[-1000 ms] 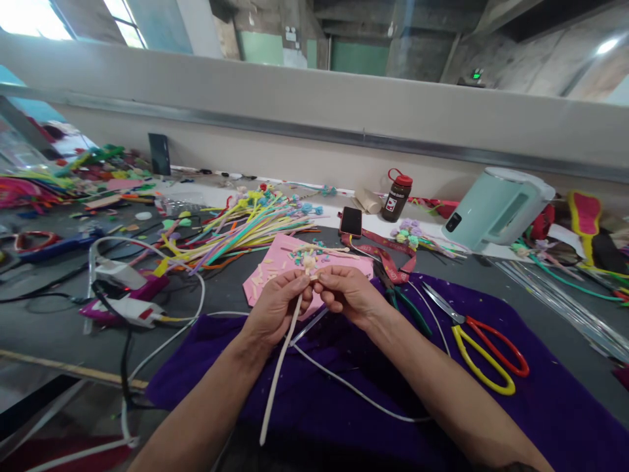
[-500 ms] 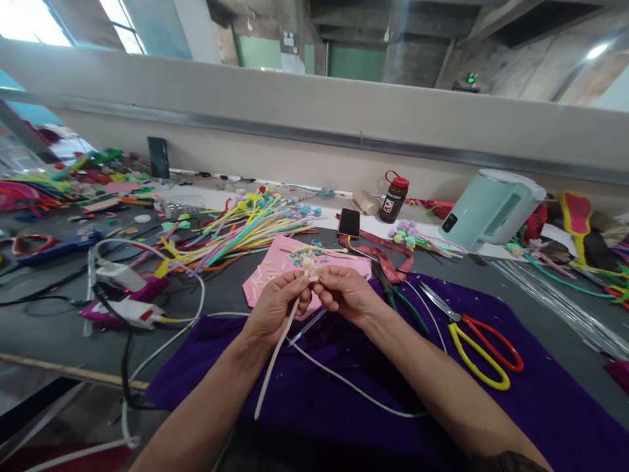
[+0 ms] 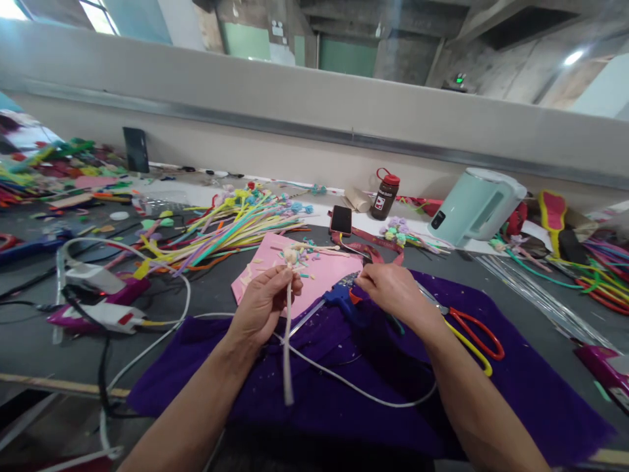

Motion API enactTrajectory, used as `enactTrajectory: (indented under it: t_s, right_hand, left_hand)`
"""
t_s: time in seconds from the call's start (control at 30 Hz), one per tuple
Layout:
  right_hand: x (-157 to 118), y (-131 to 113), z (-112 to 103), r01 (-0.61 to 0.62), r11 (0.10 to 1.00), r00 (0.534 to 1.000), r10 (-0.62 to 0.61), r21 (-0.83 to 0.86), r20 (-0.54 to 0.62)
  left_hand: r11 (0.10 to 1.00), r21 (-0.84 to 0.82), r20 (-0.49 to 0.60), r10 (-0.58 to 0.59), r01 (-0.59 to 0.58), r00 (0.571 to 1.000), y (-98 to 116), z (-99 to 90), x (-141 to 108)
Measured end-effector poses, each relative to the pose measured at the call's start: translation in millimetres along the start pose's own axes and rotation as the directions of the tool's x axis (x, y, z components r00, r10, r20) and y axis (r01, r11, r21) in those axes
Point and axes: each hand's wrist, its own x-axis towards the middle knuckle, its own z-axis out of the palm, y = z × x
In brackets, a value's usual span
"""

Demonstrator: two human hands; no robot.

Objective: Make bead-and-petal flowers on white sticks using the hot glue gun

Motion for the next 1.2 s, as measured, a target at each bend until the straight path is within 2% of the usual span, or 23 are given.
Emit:
enactTrajectory:
  t_s: [0.07,0.13,0.27,0.33,0.43,0.5,0.57,0.67,0.77,0.87,0.93,1.0,1.1,1.2]
  right_hand:
    - [-8.0,-0.1,10.0,-0.038,0.995,0.998,0.043,-0.094,0.053]
    - [-14.0,-6.5,22.4,-0.027,0.991,0.995,0.04,-0.132,0.096]
    - [-17.7,-25.9,45.5,-0.033,0.957,0.991,0.069,-0.287,0.117]
    - [-16.3,-29.6,49.6,-0.065,0.955,0.986,0.106,-0.289,0.13]
    - [-14.1,-22.5,42.7,-0.115,0.984,0.98,0.135,-0.138,0.143]
    - [-14.0,-13.6,33.4,-0.138,0.99,0.983,0.132,0.04,0.124]
    - [-15.1,-6.3,25.3,-0.131,0.958,0.99,0.111,0.253,0.091]
    - [-17.8,-3.1,19.6,-0.106,0.856,0.994,0.101,0.506,0.038]
    - [-20.3,-6.5,19.4,-0.113,0.744,0.993,0.114,0.658,0.041]
    - [-24.4,-11.7,21.2,-0.092,0.552,0.995,0.078,0.829,0.059]
    - [-29.0,-17.0,23.7,-0.03,0.428,0.999,0.028,0.903,0.019]
    - [-34.6,-24.5,27.4,0.034,0.366,0.999,-0.017,0.93,-0.03]
    - [-42.9,-37.5,33.6,0.064,0.347,0.998,-0.048,0.936,-0.051]
    - [-48.2,-45.6,39.1,0.073,0.378,0.997,-0.043,0.923,-0.062]
  left_hand:
    - [1.0,0.005,-0.03,0.012,-0.012,0.999,0.8,0.3,-0.1]
    - [1.0,0.015,-0.045,0.004,-0.003,0.999,1.3,0.8,-0.3]
    - [0.999,0.035,-0.016,-0.02,0.02,1.0,1.7,0.8,-1.4]
    - [0.999,0.031,0.003,-0.02,0.02,1.0,1.4,-0.2,-1.9]
    - [1.0,0.016,0.02,-0.016,0.016,1.0,0.5,-2.5,-1.7]
    - [1.0,-0.001,0.021,-0.014,0.014,1.0,-0.1,-4.0,-1.2]
    - [1.0,-0.015,0.015,-0.021,0.021,1.0,-0.5,-5.1,-0.9]
    - [0.999,-0.027,0.005,-0.026,0.027,1.0,-0.3,-5.8,-1.0]
    - [1.0,-0.022,-0.007,-0.017,0.017,1.0,0.6,-5.4,-1.3]
    - [1.0,-0.017,-0.012,-0.025,0.025,1.0,1.5,-4.4,-1.2]
    - [0.999,-0.015,-0.018,-0.029,0.029,0.999,1.4,-4.1,-1.2]
    - [1.0,-0.001,-0.021,-0.031,0.031,0.999,0.8,-4.1,-1.2]
    - [0.999,0.027,-0.021,-0.018,0.019,1.0,-0.1,-4.2,-1.7]
    - [0.999,0.05,-0.027,0.007,-0.006,1.0,-0.2,-3.2,-2.4]
